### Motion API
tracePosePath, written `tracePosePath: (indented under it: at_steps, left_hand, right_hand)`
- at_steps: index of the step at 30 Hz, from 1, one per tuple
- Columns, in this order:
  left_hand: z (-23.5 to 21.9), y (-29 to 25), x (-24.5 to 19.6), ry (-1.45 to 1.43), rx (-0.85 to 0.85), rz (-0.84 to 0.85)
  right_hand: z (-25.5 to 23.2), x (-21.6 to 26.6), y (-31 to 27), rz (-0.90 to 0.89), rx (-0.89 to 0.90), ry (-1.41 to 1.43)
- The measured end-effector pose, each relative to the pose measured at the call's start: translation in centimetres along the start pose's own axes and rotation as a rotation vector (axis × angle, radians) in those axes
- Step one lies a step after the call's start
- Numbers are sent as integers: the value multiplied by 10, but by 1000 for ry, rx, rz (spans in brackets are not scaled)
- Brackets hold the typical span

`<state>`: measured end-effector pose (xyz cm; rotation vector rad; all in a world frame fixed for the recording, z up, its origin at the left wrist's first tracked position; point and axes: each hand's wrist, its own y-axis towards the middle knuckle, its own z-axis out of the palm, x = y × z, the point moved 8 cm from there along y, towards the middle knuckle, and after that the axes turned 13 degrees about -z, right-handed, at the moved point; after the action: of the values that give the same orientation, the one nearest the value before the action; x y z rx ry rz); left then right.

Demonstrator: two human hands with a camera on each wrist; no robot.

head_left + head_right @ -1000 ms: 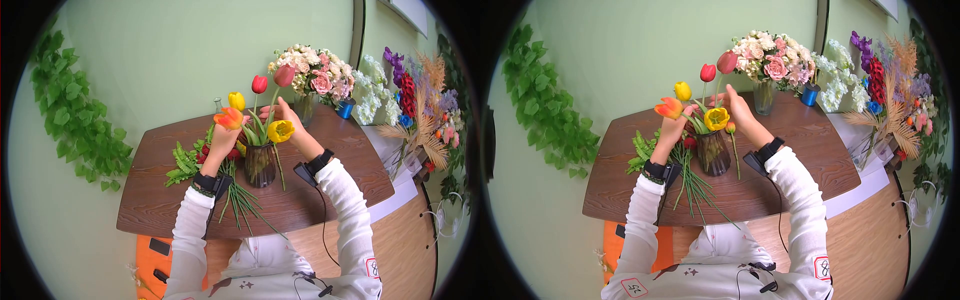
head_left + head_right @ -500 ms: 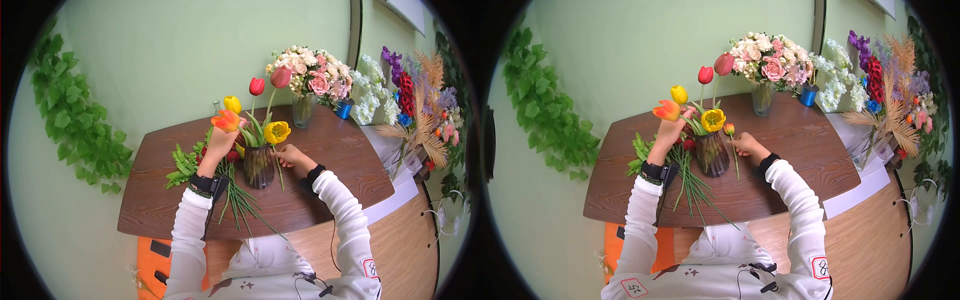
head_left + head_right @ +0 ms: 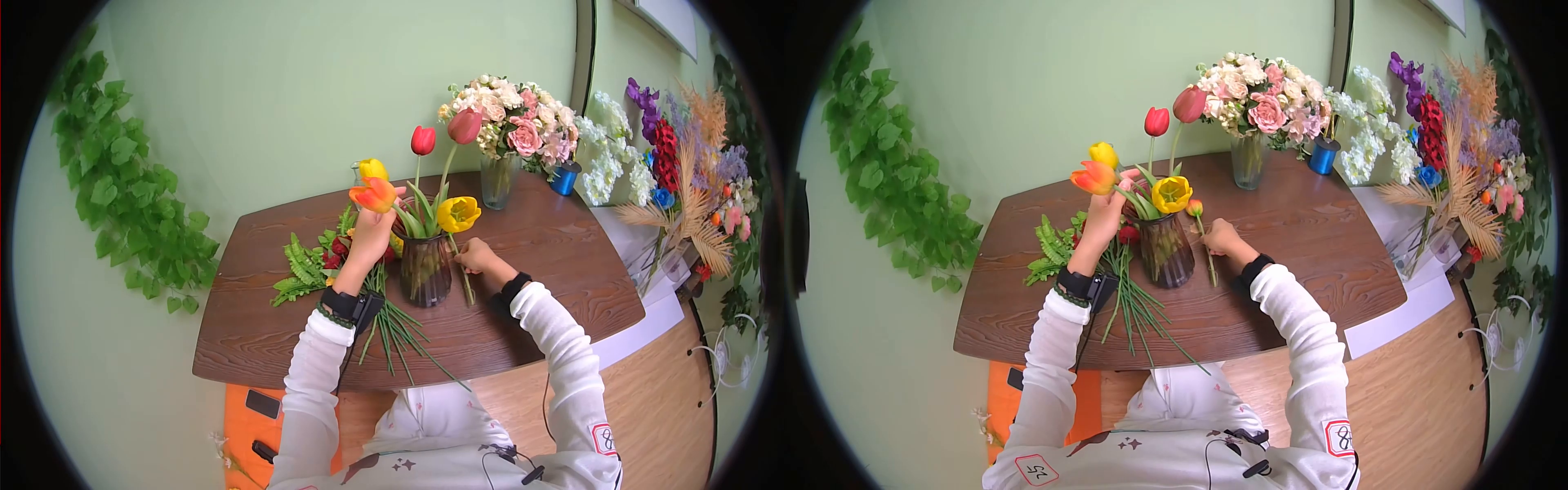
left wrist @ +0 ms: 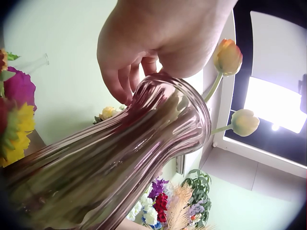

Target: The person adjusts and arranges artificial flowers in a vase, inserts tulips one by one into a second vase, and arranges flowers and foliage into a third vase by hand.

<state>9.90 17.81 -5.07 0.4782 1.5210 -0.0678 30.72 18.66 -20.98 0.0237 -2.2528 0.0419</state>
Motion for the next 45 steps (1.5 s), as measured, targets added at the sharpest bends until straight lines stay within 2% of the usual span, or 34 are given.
tracePosePath:
  at_steps: [3,4,6,8,10,11,14,18,20,21,23,28,32,35,40,41,43,45]
  left_hand:
    - [2,1,6,-8,35,-15]
    - [-2,2,9,32,-19,10]
    - [-4,1,11,68,-77,36]
    - [-2,-1,11,20,-62,18]
    - [-3,3,17,52,-80,23]
    - [-4,5,21,90,-93,27]
    - [4,-4,13,34,-128,95]
    - [14,-21,-4,122,-292,102]
    - [18,-23,-4,83,-321,144]
    - [19,-24,-3,88,-337,158]
    - [20,-24,1,93,-350,171]
    - [23,-31,-13,317,-415,319]
    - [21,-36,-26,371,-419,387]
    - [18,-28,-24,421,-350,345]
    - [21,-27,-31,339,-242,430]
    - [20,-25,-30,337,-238,431]
    - [21,-13,-15,226,-105,258]
    - [20,-11,-13,248,-101,270]
  right_hand:
    - [-12,7,-8,-14,-6,124]
    - [-16,11,-13,-15,-4,118]
    - [-28,17,-22,-50,-142,366]
    - [-39,20,-29,-106,-141,376]
    - [-65,42,-48,-305,-331,537]
    - [-75,53,-58,-330,-364,601]
    - [-110,84,-93,-471,-546,575]
    - [-152,121,-141,-694,-764,582]
    - [-168,135,-166,-770,-886,586]
    - [-171,144,-174,-768,-886,585]
    - [-176,165,-194,-899,-950,647]
    - [-157,210,-198,-989,-859,506]
    - [-136,224,-178,-1046,-791,499]
    - [-127,231,-167,-977,-812,304]
    - [-116,232,-150,-910,-791,210]
    - [-115,234,-148,-909,-784,174]
    - [-112,235,-144,-901,-779,135]
    - [-109,238,-141,-880,-781,62]
